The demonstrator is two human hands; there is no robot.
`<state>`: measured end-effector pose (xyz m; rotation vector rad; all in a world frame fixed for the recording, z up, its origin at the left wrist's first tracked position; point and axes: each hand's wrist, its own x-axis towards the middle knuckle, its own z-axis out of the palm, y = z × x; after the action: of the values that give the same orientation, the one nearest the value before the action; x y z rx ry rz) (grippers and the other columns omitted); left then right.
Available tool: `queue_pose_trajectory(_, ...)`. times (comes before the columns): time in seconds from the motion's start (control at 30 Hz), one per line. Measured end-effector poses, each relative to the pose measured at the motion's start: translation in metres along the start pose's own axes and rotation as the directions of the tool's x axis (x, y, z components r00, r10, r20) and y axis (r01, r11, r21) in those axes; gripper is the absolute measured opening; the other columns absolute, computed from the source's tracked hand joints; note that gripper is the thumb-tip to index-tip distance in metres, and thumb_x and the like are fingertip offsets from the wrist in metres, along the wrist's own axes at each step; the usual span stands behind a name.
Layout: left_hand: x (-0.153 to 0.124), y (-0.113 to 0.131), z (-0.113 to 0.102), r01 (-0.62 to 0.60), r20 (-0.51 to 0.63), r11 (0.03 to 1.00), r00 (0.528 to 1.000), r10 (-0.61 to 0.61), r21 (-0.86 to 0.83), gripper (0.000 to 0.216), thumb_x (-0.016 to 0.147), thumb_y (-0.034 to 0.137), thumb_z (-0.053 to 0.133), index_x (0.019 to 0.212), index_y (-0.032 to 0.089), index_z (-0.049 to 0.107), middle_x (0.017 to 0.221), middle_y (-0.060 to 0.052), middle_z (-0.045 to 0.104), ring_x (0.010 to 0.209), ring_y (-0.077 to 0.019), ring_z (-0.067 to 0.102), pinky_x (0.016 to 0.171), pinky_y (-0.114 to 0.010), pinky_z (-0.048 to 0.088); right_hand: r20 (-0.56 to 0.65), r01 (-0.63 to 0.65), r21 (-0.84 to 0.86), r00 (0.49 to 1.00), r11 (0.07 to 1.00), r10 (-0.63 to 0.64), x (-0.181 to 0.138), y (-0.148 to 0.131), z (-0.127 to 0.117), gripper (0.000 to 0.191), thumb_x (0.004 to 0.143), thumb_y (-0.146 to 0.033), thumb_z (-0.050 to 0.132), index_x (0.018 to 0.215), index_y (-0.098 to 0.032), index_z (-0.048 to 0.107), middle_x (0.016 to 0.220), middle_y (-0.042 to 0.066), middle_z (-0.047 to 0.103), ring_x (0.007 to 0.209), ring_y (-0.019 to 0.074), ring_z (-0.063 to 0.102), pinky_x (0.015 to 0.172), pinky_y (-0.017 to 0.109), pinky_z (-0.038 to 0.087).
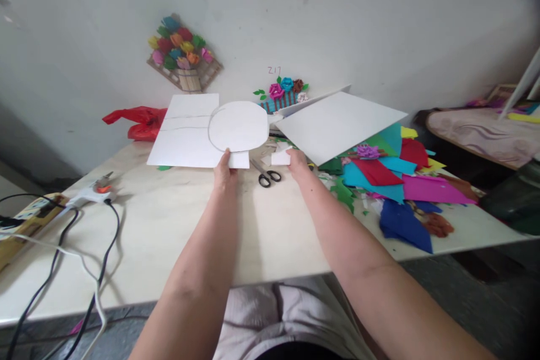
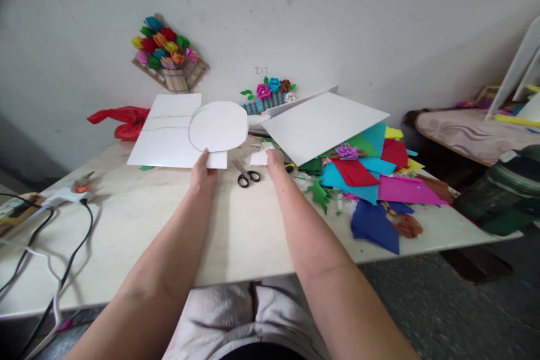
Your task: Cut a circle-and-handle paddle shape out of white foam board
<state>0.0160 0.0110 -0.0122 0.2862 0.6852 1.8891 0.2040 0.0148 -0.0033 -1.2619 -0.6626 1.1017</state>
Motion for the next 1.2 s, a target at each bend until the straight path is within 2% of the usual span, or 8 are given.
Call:
queue_pose_trajectory(0.07, 0.000, 0.000, 0.000, -0.001, -0.001, 1.000, 1.000, 0.001, -0.001, 0.031, 0.080, 0.007, 0.067, 0.111, 0.014, 0.065, 0.093, -0.006, 0.075, 0.088, -0.0184, 0.072, 0.077, -0.023, 0.058, 0.066, -0.084, -0.048, 0.994, 0.995, 0.087, -0.006, -0.001, -0.001, 0.008, 0.078, -0.014, 0.054, 0.071, -0.016, 0.058, 0.043, -0.003, 0.049, 0.042, 0.0122, 0.050, 0.036, 0.019, 0.035)
queue_pose_trajectory(0.13, 0.001, -0.001, -0.001, -0.001, -0.004, 1.000, 1.000, 0.001, -0.003, 0.030, 0.080, 0.007, 0.067, 0.109, 0.014, 0.065, 0.092, -0.006, 0.075, 0.088, -0.0185, 0.072, 0.077, -0.024, 0.059, 0.171, -0.145, -0.006, 0.975, 0.989, 0.144, -0.011, -0.001, -0.002, 0.013, 0.084, -0.015, 0.052, 0.073, -0.015, 0.058, 0.046, 0.000, 0.054, 0.043, 0.0120, 0.053, 0.035, 0.018, 0.034)
queue_pose_trajectory(0.3, 0.000, -0.001, 0.000, 0.009, -0.010, 1.000, 1.000, -0.009, -0.001, 0.022, 0.079, 0.006, 0.067, 0.099, 0.014, 0.066, 0.090, -0.005, 0.075, 0.087, -0.0179, 0.072, 0.077, -0.025, 0.059, 0.334, -0.230, 0.236, 0.932, 0.944, 0.144, -0.011, 0.002, -0.004, 0.017, 0.093, -0.013, 0.045, 0.081, -0.014, 0.057, 0.067, 0.007, 0.068, 0.068, 0.0142, 0.068, 0.060, 0.022, 0.057)
queue_pose_trajectory(0.47, -0.001, -0.002, 0.001, 0.005, -0.013, 1.000, 1.000, -0.005, 0.019, 0.022, 0.079, 0.007, 0.068, 0.099, 0.014, 0.067, 0.093, -0.005, 0.075, 0.091, -0.0187, 0.072, 0.078, -0.025, 0.059, 0.306, -0.222, 0.204, 0.940, 0.953, 0.153, -0.006, 0.008, -0.001, 0.015, 0.093, -0.010, 0.045, 0.085, -0.014, 0.057, 0.062, 0.005, 0.066, 0.064, 0.0148, 0.068, 0.061, 0.024, 0.058)
queue_pose_trajectory(0.73, 0.000, -0.006, 0.000, -0.003, 0.016, 0.998, 1.000, 0.002, 0.067, 0.013, 0.078, 0.010, 0.070, 0.090, 0.016, 0.067, 0.095, -0.006, 0.074, 0.096, -0.0205, 0.070, 0.077, -0.026, 0.059, 0.393, -0.070, -0.054, 0.916, 0.996, 0.085, -0.021, 0.011, 0.010, 0.017, 0.093, -0.023, 0.051, 0.080, -0.014, 0.055, 0.055, 0.004, 0.063, 0.049, 0.0143, 0.063, 0.039, 0.019, 0.047)
queue_pose_trajectory(0.9, -0.004, -0.007, 0.001, 0.011, 0.034, 0.993, 0.999, -0.015, 0.114, 0.011, 0.078, 0.013, 0.071, 0.088, 0.017, 0.067, 0.097, -0.006, 0.074, 0.100, -0.0219, 0.069, 0.077, -0.027, 0.059, 0.351, 0.009, -0.024, 0.936, 1.000, 0.000, -0.021, 0.018, 0.021, 0.010, 0.085, -0.021, 0.062, 0.091, -0.013, 0.061, 0.086, 0.007, 0.069, 0.070, 0.0136, 0.066, 0.050, 0.020, 0.053)
queue_pose_trajectory(1.0, -0.005, -0.007, 0.001, 0.019, 0.036, 0.994, 0.999, -0.023, 0.105, 0.015, 0.078, 0.013, 0.071, 0.092, 0.017, 0.067, 0.100, -0.005, 0.074, 0.101, -0.0222, 0.069, 0.078, -0.027, 0.059, 0.277, 0.017, 0.056, 0.960, 0.998, -0.032, -0.016, 0.021, 0.021, 0.025, 0.080, -0.016, 0.065, 0.105, -0.014, 0.060, 0.105, 0.009, 0.067, 0.085, 0.0146, 0.065, 0.058, 0.021, 0.056)
queue_pose_trajectory(1.2, -0.005, -0.007, 0.001, 0.007, 0.043, 0.997, 0.999, -0.010, 0.078, 0.025, 0.079, 0.012, 0.071, 0.103, 0.019, 0.067, 0.104, -0.006, 0.074, 0.101, -0.0214, 0.069, 0.078, -0.026, 0.059, 0.218, -0.078, 0.088, 0.974, 0.993, 0.057, -0.013, 0.020, 0.019, 0.034, 0.090, -0.017, 0.049, 0.123, -0.009, 0.048, 0.072, 0.004, 0.064, 0.060, 0.0151, 0.064, 0.055, 0.025, 0.054)
